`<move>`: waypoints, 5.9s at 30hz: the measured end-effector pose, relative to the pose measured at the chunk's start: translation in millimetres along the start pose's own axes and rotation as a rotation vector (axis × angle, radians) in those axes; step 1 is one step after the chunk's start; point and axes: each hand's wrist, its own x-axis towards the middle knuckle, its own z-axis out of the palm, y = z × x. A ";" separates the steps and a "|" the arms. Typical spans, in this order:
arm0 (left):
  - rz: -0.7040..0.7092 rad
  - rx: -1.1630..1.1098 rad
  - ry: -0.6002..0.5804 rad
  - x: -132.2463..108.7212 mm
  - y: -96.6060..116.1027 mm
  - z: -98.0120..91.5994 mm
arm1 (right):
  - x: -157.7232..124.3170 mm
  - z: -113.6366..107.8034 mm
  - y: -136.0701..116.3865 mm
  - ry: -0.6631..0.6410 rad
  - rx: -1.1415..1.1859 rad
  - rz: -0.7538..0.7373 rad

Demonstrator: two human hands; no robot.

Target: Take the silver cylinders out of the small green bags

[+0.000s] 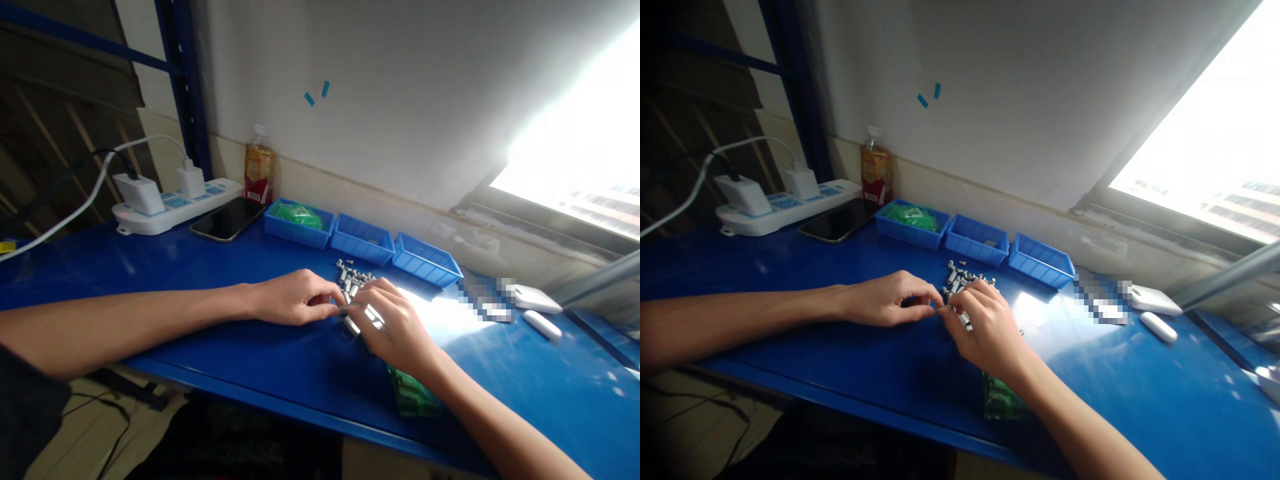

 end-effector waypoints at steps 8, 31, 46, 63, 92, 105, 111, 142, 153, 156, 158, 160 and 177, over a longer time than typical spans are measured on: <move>-0.003 0.004 -0.015 -0.2 2.5 -0.3 | -0.2 0.2 -0.9 0.009 0.013 0.018; -0.026 -0.038 0.036 0.4 1.6 -0.8 | 0.9 -5.4 3.9 -0.105 0.004 -0.031; 0.023 0.015 0.008 -0.7 3.5 -1.1 | 1.6 -4.2 1.7 -0.168 0.051 0.019; 0.062 -0.002 0.052 -0.6 1.8 -1.2 | 3.0 -6.8 -1.2 -0.131 0.062 -0.018; -0.096 0.026 0.214 -2.3 15.7 10.3 | 1.2 -7.5 -8.7 -0.155 0.148 0.058; -0.121 0.066 0.229 -1.8 20.0 12.3 | 2.1 -6.6 -13.7 -0.228 0.206 0.106; -0.120 0.057 0.225 -1.7 20.4 12.3 | 2.3 -5.2 -13.4 -0.217 0.201 0.092; -0.068 0.096 0.180 -1.6 16.1 14.3 | 3.2 -3.4 -12.1 -0.287 -0.023 -0.016; -0.049 0.153 0.239 -2.4 15.8 16.6 | 3.3 -4.9 -13.2 -0.300 -0.097 -0.045; -0.045 0.156 0.247 -2.8 16.7 16.3 | 4.1 -4.4 -13.6 -0.306 -0.129 -0.051; -0.054 0.156 0.250 -3.1 17.4 15.9 | 4.5 -4.3 -14.0 -0.305 -0.148 -0.057; -0.068 0.152 0.250 -3.2 17.9 15.6 | 4.6 -4.2 -14.4 -0.297 -0.163 -0.065; -0.046 0.128 0.238 -2.2 17.1 15.6 | 6.6 -8.9 -14.1 -0.281 -0.323 -0.179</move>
